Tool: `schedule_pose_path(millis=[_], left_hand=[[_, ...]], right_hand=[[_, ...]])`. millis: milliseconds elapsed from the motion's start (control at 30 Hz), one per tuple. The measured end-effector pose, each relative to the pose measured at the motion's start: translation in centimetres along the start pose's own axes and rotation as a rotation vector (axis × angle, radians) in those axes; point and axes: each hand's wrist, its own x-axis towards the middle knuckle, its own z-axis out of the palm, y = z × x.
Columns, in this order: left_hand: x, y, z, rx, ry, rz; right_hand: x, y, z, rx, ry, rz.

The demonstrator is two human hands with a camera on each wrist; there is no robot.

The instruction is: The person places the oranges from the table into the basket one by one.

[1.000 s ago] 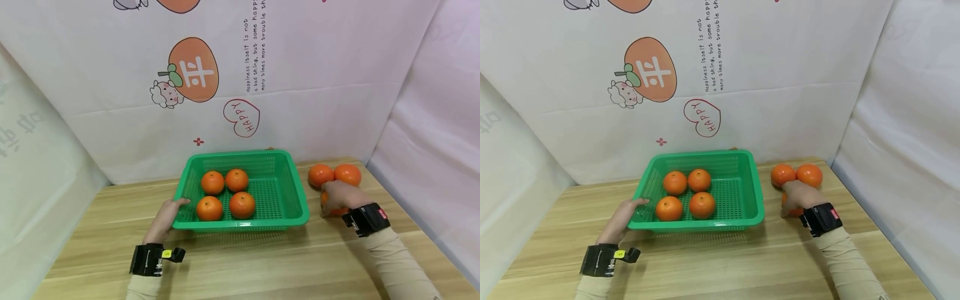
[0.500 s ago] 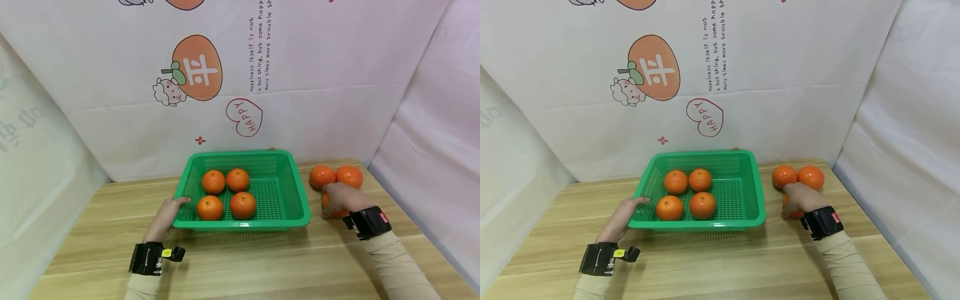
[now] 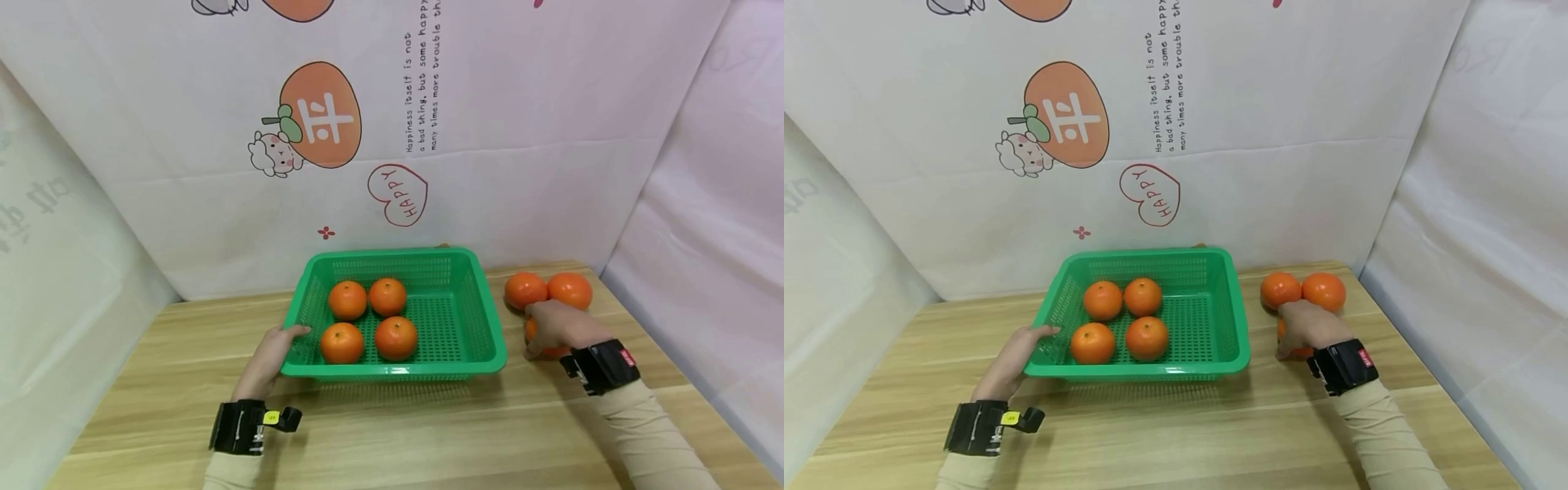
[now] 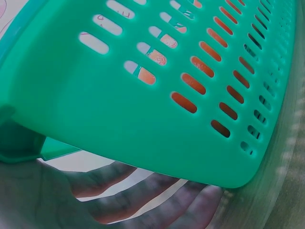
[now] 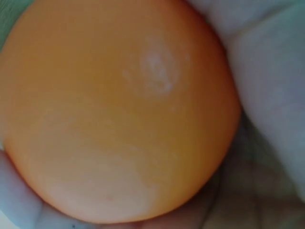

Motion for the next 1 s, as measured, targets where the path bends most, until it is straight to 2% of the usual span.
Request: schedule_pose_path(millis=[233, 600, 867, 1000], left_hand=[[-0.01, -0.45, 0.64, -0.024, -0.002, -0.016], [-0.08, -0.17, 0.17, 0.03, 0.008, 0.003], [-0.28, -0.39, 0.21, -0.022, 0.005, -0.012], [-0.12, -0.27, 0.31, -0.021, 0.011, 0.0]], right_hand=[[-0.19, 0.41, 0.74, 0.007, -0.018, 0.05], [0.33, 0.15, 0.29, -0.015, 0.016, -0.004], [0.29, 0.01, 0.42, -0.001, 0.005, 0.006], [0.19, 0.18, 0.4, -0.004, 0.018, 0.001]])
